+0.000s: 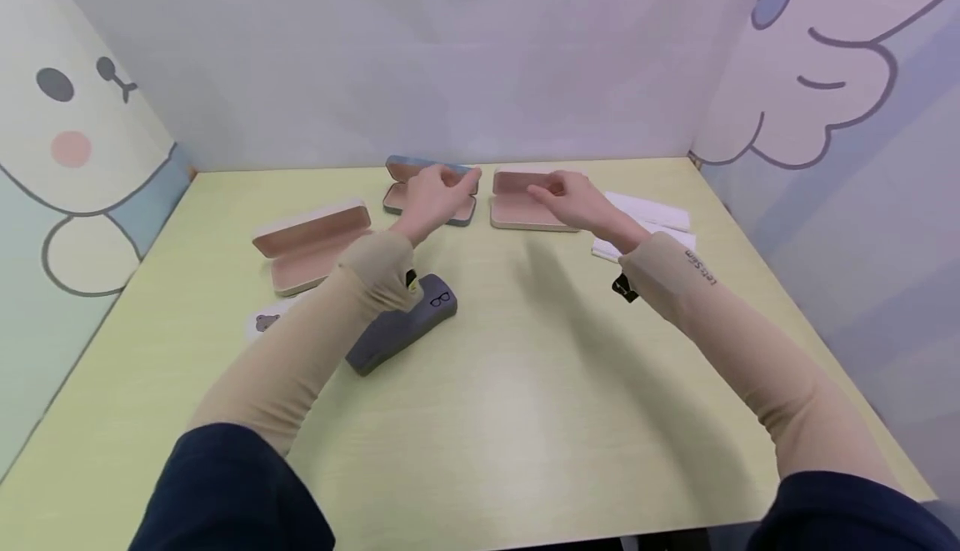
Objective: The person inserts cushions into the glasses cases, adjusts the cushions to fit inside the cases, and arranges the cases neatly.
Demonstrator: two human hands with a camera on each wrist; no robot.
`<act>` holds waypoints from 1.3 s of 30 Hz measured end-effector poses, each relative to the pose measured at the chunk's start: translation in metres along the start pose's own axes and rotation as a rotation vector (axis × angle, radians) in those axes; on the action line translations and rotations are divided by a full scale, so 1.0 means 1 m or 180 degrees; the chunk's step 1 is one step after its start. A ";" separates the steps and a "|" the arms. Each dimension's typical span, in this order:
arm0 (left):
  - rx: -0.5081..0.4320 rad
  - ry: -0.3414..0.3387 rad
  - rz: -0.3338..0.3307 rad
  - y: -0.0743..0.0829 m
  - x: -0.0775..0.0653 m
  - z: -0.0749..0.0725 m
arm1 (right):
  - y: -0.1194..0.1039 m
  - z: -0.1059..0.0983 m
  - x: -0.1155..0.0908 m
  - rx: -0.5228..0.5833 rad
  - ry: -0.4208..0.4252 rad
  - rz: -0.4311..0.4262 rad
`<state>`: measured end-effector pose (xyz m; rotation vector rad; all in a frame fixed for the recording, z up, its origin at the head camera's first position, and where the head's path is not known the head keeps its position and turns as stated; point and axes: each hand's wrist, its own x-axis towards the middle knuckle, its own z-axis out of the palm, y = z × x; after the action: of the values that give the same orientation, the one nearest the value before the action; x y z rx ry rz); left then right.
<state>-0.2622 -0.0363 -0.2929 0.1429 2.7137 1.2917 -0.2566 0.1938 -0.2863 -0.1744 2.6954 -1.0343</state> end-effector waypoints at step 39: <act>-0.0412 -0.0255 -0.0973 0.011 0.081 0.078 | 0.071 -0.014 0.048 0.1257 0.0450 0.1208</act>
<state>-0.3295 0.0415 -0.3398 -0.2199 2.4550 1.3306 -0.3085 0.2458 -0.3331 0.4773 2.4326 -1.4556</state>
